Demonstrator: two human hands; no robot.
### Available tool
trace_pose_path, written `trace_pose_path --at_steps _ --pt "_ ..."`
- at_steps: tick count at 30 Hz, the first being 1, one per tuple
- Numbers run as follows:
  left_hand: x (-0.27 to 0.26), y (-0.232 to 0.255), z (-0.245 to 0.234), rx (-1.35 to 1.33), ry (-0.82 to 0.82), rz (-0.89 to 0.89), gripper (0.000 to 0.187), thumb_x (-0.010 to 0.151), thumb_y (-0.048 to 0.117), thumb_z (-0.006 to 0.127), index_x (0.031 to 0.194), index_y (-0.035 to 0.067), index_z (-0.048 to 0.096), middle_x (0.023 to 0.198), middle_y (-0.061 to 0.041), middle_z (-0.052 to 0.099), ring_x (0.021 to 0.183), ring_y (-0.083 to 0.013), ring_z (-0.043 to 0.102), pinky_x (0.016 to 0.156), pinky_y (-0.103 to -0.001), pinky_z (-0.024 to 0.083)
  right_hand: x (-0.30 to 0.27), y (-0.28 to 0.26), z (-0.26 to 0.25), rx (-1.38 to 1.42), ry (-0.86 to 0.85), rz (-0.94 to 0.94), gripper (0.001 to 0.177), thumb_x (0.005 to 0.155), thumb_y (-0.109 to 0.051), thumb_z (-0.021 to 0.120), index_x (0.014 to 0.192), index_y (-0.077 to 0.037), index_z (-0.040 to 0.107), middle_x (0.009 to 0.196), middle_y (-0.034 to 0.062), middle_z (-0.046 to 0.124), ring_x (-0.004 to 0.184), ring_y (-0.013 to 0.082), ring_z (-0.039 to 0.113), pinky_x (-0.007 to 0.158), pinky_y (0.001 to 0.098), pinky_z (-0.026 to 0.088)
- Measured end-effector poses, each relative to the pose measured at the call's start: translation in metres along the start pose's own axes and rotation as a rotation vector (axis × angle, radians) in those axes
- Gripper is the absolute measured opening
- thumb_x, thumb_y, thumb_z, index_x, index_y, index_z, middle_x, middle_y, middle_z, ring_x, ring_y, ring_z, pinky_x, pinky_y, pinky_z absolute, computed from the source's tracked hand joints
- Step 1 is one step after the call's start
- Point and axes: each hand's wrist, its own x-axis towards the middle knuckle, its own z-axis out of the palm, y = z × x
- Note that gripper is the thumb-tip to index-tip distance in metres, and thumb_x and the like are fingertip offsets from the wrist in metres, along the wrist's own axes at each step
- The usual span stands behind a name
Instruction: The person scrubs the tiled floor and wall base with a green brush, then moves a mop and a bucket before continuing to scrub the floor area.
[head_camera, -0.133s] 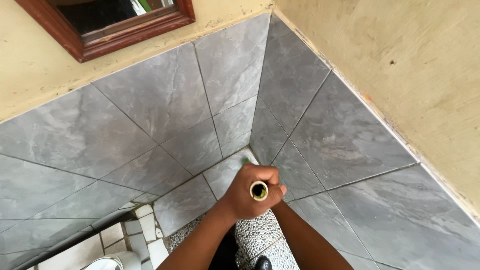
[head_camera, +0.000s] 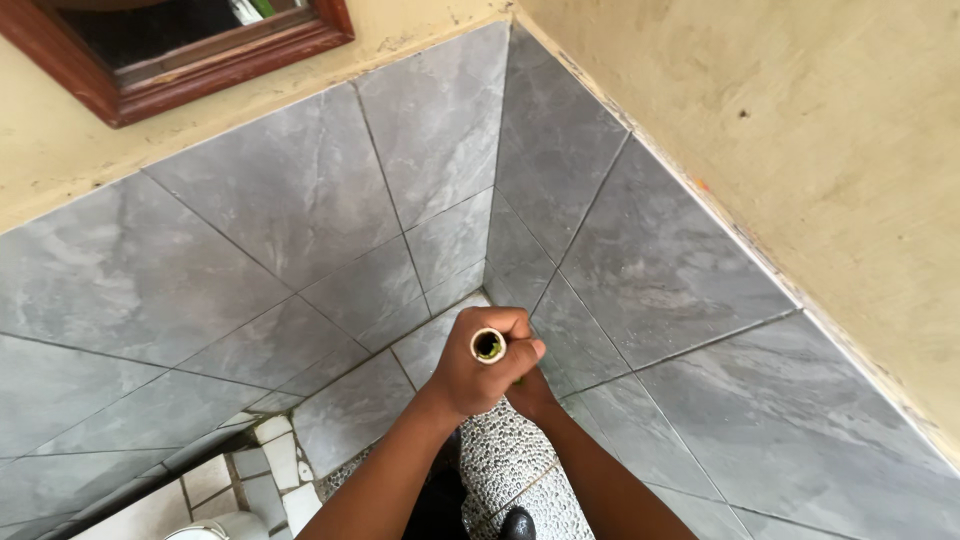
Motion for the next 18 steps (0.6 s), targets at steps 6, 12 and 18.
trace_pose_path --at_steps 6,12,18 --pt "-0.022 -0.033 0.042 -0.290 -0.026 -0.148 0.031 0.086 0.003 0.061 0.061 0.006 0.042 0.056 0.002 0.045 0.051 -0.0054 0.036 0.046 -0.029 0.028 -0.090 0.084 -0.054 -0.340 0.069 0.279 0.032 0.092 -0.033 0.071 0.084 -0.001 0.070 0.070 0.0090 0.069 0.066 0.0157 0.059 0.065 0.0383 0.050" --pt "-0.053 -0.048 0.087 -0.331 -0.053 -0.192 0.032 0.087 0.002 0.061 0.061 0.006 0.042 0.055 0.003 0.043 0.051 -0.0059 0.036 0.047 -0.029 0.028 -0.154 0.112 -0.073 -0.381 0.114 0.360 0.036 0.092 -0.034 0.071 0.078 0.000 0.069 0.064 0.0088 0.066 0.062 0.0163 0.058 0.063 0.0385 0.050" --pt "-0.063 -0.017 0.067 -0.384 0.159 -0.184 0.030 0.085 0.001 0.059 0.060 0.006 0.043 0.053 0.003 0.041 0.047 -0.0059 0.031 0.045 -0.030 0.024 -0.126 0.066 -0.041 -0.393 0.028 0.366 0.028 0.090 -0.030 0.069 0.078 -0.005 0.069 0.066 0.0081 0.066 0.063 0.0181 0.062 0.065 0.0394 0.051"
